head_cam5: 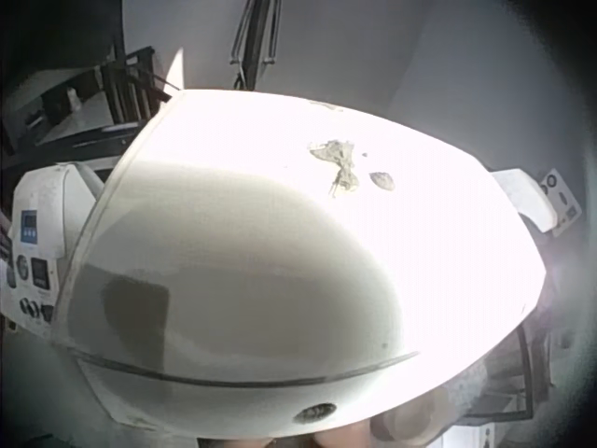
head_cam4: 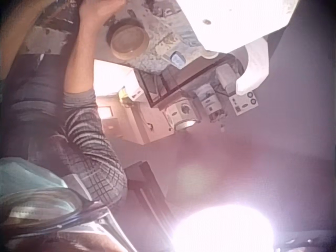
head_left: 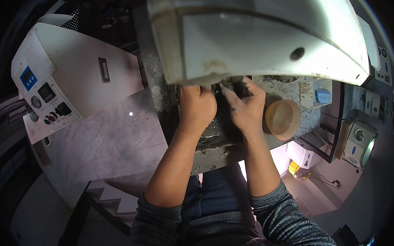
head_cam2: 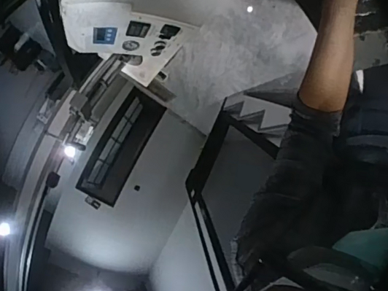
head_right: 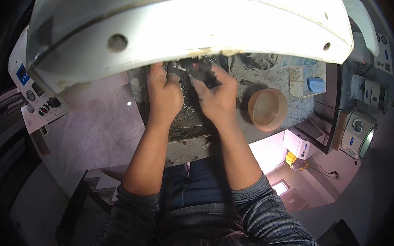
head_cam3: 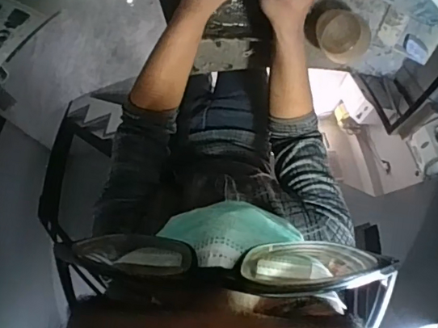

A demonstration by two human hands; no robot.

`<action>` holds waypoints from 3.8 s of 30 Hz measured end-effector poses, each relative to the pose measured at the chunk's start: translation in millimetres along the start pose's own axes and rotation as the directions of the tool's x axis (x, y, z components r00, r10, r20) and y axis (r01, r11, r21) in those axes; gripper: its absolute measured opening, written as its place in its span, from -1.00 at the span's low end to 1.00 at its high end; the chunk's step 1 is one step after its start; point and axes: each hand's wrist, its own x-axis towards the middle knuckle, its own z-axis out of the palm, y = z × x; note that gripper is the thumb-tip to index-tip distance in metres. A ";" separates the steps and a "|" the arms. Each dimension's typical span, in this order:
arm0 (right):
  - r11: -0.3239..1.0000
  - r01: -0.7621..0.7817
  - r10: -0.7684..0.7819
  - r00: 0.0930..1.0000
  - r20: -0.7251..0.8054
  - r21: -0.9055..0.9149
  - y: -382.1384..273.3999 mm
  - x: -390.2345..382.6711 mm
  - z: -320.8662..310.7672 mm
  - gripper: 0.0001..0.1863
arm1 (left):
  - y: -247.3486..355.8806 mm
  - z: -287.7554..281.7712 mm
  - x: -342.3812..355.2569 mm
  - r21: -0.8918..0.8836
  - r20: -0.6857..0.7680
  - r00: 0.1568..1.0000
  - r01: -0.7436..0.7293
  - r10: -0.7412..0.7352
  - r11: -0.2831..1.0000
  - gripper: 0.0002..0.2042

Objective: The person polishes a dental prosthesis using a rotary brush on a laboratory lathe while holding the piece by hand.

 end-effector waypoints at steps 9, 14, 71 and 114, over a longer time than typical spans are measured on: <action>0.659 0.221 0.078 0.931 0.357 -0.719 -15.1 -17.2 -13.5 -0.32 | -11.7 -18.4 -19.7 -0.030 0.065 0.991 0.120 -0.118 0.992 -0.55; 0.572 0.270 0.148 0.895 0.421 -0.774 -0.6 -53.1 3.4 -0.39 | -13.4 -14.7 -20.7 -0.120 0.004 0.999 0.036 -0.036 0.992 -0.58; 0.922 0.241 -0.277 0.958 -0.078 -0.304 2.5 -1.0 1.5 -0.91 | -1.9 -0.7 4.7 -0.015 -0.032 0.999 -0.012 0.011 1.000 -0.70; 0.986 0.127 -0.125 0.992 0.031 -0.110 -11.0 -8.5 -2.1 -0.79 | -4.3 -13.2 -12.0 -0.078 0.009 0.995 -0.097 0.098 0.992 -0.64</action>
